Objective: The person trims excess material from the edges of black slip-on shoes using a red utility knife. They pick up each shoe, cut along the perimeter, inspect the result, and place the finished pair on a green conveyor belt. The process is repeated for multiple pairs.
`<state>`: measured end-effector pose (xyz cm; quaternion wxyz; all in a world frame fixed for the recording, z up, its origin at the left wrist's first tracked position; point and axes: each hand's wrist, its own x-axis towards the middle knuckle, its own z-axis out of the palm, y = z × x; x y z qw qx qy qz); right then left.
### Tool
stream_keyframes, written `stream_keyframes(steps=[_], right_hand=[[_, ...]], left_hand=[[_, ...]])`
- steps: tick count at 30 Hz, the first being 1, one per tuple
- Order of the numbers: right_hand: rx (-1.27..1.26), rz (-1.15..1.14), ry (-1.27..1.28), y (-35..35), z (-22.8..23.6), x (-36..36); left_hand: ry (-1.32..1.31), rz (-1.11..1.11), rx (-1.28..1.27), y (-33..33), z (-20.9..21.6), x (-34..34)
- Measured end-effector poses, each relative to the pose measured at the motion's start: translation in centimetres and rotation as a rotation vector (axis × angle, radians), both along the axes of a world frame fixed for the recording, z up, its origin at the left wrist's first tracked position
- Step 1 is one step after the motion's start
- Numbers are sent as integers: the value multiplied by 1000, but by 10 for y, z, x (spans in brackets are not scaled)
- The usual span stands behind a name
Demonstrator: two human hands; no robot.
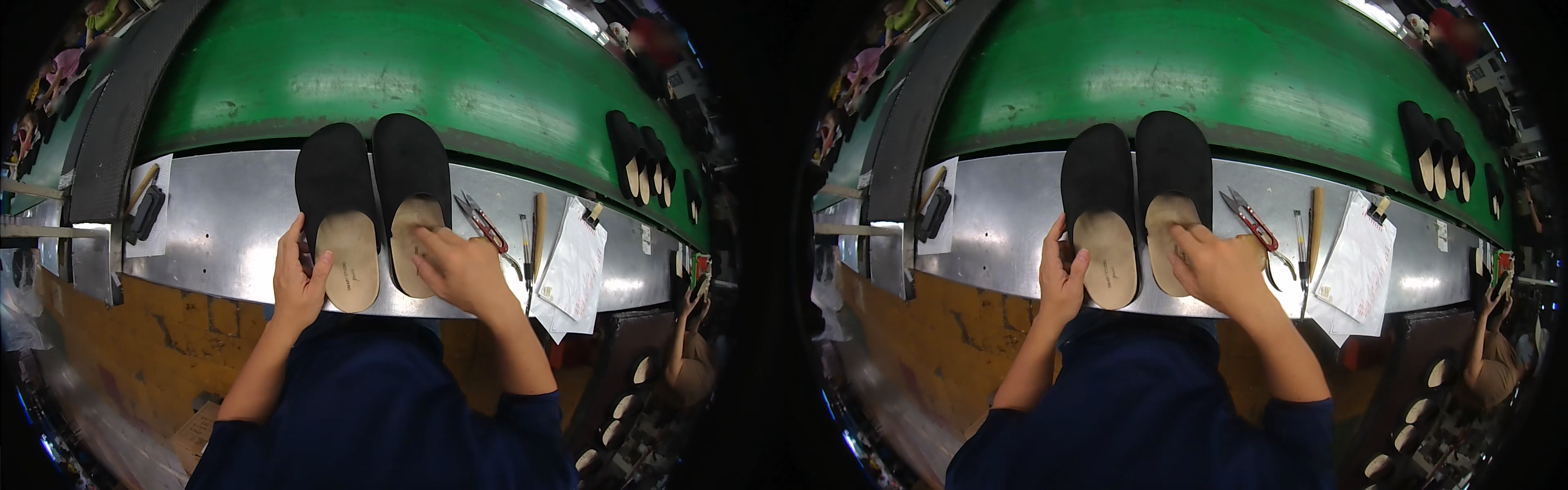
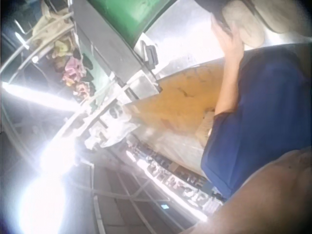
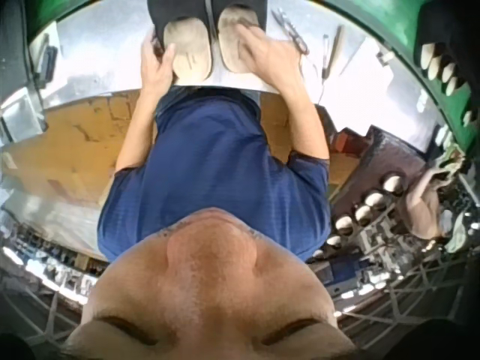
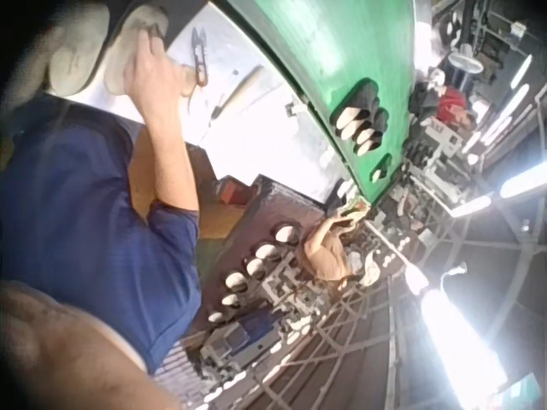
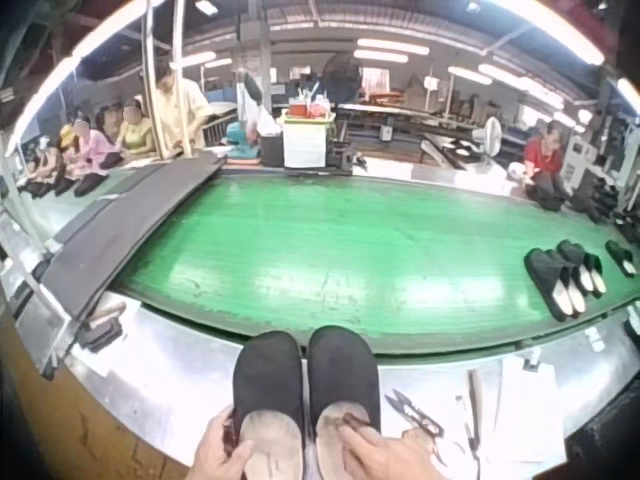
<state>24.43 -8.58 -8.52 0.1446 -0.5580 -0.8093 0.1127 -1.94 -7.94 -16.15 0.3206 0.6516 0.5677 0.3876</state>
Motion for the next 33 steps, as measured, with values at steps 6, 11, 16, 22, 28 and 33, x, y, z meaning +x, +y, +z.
stream_keyframes(steps=[6, 11, 16, 22, 28, 33], right_hand=[[27, -190, 169, 8, 30, 16], [11, -96, 191, -9, -5, 11], [-24, -157, 70, -18, 23, 15], [162, -374, 264, -22, -9, 9], [20, -666, 588, -28, -42, -2], [-105, -619, 686, -10, -65, -21]], left_hand=[[-188, 46, 46, 9, -13, -4], [-172, 34, 48, 8, -12, -2], [-167, 51, 71, 8, -15, -5], [-23, 59, 5, 9, 4, 2], [67, 80, -101, 11, 2, 7], [-418, 25, -155, 18, 9, 27]])
